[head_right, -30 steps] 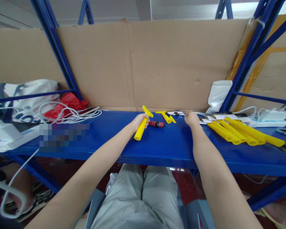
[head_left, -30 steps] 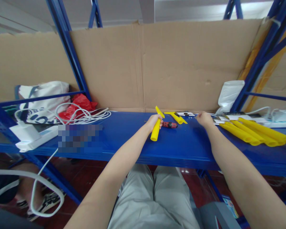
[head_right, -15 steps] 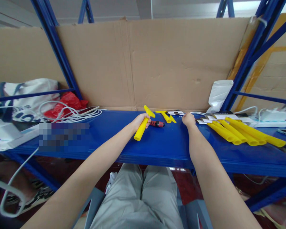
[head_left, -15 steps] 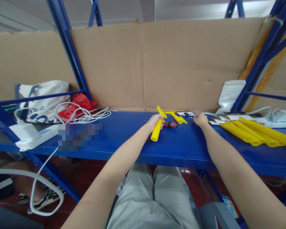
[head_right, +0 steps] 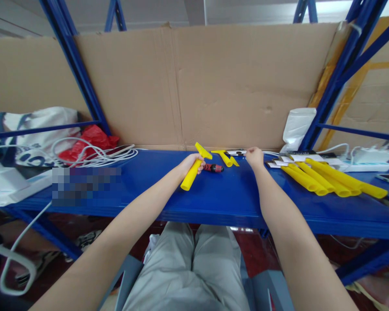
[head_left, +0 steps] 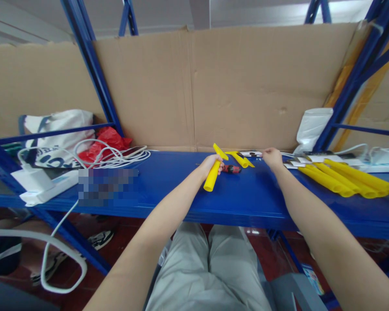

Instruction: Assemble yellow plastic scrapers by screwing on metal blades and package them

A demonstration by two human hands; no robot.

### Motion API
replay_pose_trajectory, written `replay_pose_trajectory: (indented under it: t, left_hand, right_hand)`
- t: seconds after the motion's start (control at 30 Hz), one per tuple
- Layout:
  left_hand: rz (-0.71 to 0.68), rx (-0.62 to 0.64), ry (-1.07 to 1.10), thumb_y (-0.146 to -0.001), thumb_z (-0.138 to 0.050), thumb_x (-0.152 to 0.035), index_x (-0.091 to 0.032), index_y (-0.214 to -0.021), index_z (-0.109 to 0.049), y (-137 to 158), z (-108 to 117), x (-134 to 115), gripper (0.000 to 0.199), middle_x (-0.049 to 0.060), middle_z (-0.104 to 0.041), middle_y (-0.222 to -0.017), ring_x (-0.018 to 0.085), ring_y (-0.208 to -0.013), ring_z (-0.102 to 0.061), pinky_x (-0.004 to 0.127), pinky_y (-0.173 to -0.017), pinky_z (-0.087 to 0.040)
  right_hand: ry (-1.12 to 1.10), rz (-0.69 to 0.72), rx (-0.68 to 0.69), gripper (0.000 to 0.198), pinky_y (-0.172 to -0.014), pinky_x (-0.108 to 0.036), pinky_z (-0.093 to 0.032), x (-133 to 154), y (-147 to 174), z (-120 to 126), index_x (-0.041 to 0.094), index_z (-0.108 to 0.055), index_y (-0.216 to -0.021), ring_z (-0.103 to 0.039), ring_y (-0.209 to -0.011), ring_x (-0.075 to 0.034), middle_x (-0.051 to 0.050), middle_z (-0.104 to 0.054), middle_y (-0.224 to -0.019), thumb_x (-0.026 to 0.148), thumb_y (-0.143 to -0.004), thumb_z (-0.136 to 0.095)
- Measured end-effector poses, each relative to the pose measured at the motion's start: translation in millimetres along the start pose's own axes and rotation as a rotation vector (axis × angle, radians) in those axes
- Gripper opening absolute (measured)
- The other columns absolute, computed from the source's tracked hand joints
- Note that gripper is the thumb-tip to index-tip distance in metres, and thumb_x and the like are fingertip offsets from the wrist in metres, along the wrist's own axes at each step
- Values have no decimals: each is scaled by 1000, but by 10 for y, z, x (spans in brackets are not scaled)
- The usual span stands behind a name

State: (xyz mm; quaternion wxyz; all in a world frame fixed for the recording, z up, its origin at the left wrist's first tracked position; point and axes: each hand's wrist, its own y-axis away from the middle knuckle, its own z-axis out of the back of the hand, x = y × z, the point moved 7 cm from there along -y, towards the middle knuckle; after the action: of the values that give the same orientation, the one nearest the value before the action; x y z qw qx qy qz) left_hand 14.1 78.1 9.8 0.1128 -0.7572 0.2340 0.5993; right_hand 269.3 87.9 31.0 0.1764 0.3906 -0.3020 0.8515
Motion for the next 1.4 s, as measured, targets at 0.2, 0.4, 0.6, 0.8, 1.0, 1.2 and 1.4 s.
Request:
replay_pose_trajectory:
  t: [0.2, 0.4, 0.6, 0.8, 1.0, 1.2, 1.4]
  left_hand:
    - [62, 194, -40, -76, -38, -16, -19, -74, -44, 46, -155, -18, 7, -5, -40, -46, 9, -30, -33, 19, -30, -27]
    - [80, 284, -77, -80, -38, -20, -19, -70, -44, 78, -237, 23, 11, -5, -39, -45, 8, -29, -31, 20, -30, -26]
    - [63, 297, -67, -78, -38, -16, -16, -83, -49, 83, -243, 21, 12, -5, -42, -49, 8, -30, -33, 18, -29, -25]
    - [39, 249, -15, -76, -42, -17, -15, -87, -50, 49, -184, 2, 13, -5, -43, -51, 8, -31, -34, 18, -30, -25]
    - [31, 232, 11, -74, -39, -15, -14, -87, -52, 50, -188, 3, 18, -3, -43, -49, 9, -31, -34, 18, -30, -25]
    - [15, 92, 86, -73, -40, -15, -15, -87, -50, -26, -23, 67, 16, -5, -41, -49, 9, -30, -34, 18, -30, -25]
    - [-121, -17, 293, -70, -41, -14, -14, -91, -52, -62, 266, -95, 23, -6, -39, -49, 9, -31, -32, 19, -31, -27]
  right_hand:
    - [-556, -156, 449, 23, -55, -24, -46, 443, 397, -393, 17, -51, -73, -53, -49, -11, -5, -62, -63, 22, -92, -40]
    - [-681, -200, 958, 43, -50, -23, -44, 732, 824, -663, 20, -45, -69, -51, -48, -13, -6, -59, -58, 47, -96, -24]
    - [-733, -283, 979, 40, -44, -19, -35, 773, 917, -702, 18, -51, -74, -36, -40, -9, 0, -52, -52, 35, -98, -23]
    - [-718, -263, 968, 39, -46, -21, -36, 734, 878, -717, 19, -46, -67, -34, -41, -10, 0, -50, -53, 35, -97, -27]
    - [-720, -261, 966, 37, -45, -21, -37, 711, 869, -744, 19, -49, -71, -35, -42, -10, 0, -50, -54, 33, -97, -27]
    - [-725, -330, 889, 37, -45, -21, -38, 669, 839, -722, 17, -49, -66, -38, -41, -9, -1, -51, -52, 25, -96, -30]
    - [-702, -291, 827, 23, -46, -20, -38, 744, 889, -675, 14, -56, -70, -41, -42, -7, 1, -51, -51, 14, -90, -44]
